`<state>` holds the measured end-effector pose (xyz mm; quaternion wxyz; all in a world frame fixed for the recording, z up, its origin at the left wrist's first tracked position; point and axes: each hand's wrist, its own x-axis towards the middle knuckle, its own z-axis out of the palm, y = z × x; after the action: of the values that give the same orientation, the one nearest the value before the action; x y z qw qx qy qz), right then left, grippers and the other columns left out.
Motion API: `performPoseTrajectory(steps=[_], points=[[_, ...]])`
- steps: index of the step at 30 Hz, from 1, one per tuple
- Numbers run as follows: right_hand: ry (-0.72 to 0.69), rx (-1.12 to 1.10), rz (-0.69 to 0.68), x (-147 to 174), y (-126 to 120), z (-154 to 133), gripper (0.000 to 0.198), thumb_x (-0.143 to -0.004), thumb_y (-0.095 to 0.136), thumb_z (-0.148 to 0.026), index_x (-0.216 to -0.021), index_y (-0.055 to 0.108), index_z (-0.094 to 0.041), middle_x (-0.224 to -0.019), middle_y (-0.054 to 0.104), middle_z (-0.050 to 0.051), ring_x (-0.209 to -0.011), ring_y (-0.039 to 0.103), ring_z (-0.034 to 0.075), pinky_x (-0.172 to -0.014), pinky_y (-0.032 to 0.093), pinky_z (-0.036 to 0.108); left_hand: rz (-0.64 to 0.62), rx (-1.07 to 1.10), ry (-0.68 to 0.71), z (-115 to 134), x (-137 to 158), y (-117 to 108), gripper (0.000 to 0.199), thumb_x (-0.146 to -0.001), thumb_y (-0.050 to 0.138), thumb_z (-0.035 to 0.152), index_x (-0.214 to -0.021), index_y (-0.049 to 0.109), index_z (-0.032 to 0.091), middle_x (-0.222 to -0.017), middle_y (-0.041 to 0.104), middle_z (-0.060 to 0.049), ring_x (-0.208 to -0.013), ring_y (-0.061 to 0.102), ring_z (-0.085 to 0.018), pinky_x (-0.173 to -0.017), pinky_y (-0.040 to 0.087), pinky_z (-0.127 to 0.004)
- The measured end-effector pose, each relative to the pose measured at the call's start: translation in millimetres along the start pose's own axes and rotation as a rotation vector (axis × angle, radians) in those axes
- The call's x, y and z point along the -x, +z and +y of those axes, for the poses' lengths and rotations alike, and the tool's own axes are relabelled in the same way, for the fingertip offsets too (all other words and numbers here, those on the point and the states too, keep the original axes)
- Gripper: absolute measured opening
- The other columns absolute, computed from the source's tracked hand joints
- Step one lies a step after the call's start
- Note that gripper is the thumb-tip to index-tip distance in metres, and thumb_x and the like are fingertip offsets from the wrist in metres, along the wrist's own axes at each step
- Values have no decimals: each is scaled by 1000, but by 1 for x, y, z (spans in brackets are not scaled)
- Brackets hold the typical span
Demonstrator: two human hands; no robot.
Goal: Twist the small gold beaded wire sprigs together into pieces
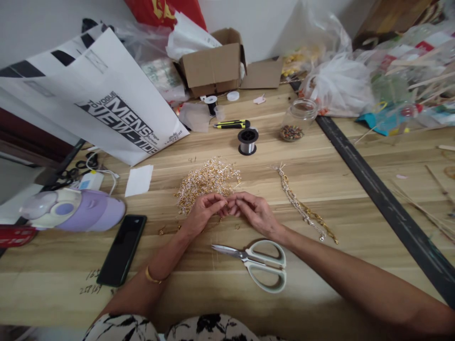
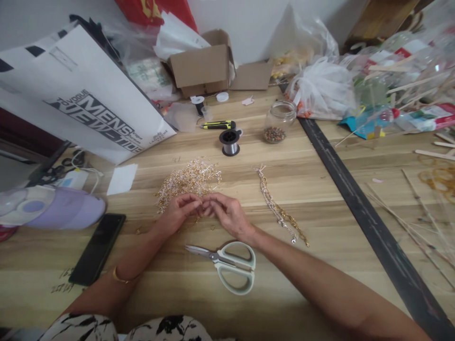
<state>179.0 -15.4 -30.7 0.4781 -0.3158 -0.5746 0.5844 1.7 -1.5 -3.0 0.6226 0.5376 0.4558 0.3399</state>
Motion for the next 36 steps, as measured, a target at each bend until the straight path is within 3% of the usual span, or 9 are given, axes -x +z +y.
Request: performPoseTrajectory(steps=[9,15,19,23,32,36], points=[[72,4,-8,0,0,-1,40,-93,44,-42,-116,58,-13,-71,60,2,-52,55,9,-51,47,22,13,-74,17,5,2,5,21,-76,68,33,-73,63,12,-66,63,-2,-62,59,-12,-63,48,-24],[73,103,-83,2,-2,-5,49,-95,40,-36,-137,36,-12,-63,53,-3,-47,47,8,-47,42,20,78,-83,99,5,4,5,19,-78,65,32,-76,64,13,-84,66,-5,-71,57,-13,-69,46,-24],[32,214,-156,3,-3,-6,53,-96,39,-30,-144,24,-12,-59,50,-5,-50,46,9,-52,42,21,37,-86,106,6,5,5,19,-78,65,30,-71,64,13,-98,67,-8,-87,60,-17,-77,46,-27],[-37,273,-210,3,-3,-3,57,-96,38,-27,-147,16,-12,-59,51,-5,-52,48,10,-58,45,24,-54,-39,105,4,6,6,18,-80,64,29,-74,65,13,-99,67,-9,-82,62,-17,-76,48,-28],[-49,291,-245,2,-3,-6,54,-95,38,-22,-144,19,-11,-59,48,-6,-52,47,9,-56,42,22,-36,67,133,-2,4,6,12,-79,66,24,-74,68,13,-77,65,-4,-68,57,-12,-67,46,-24],[6,215,-195,4,-2,-5,44,-94,42,-27,-135,32,-15,-59,47,-7,-50,46,9,-52,40,21,-15,122,124,-4,2,5,11,-78,67,23,-73,68,14,-71,63,-2,-67,57,-12,-68,45,-24]])
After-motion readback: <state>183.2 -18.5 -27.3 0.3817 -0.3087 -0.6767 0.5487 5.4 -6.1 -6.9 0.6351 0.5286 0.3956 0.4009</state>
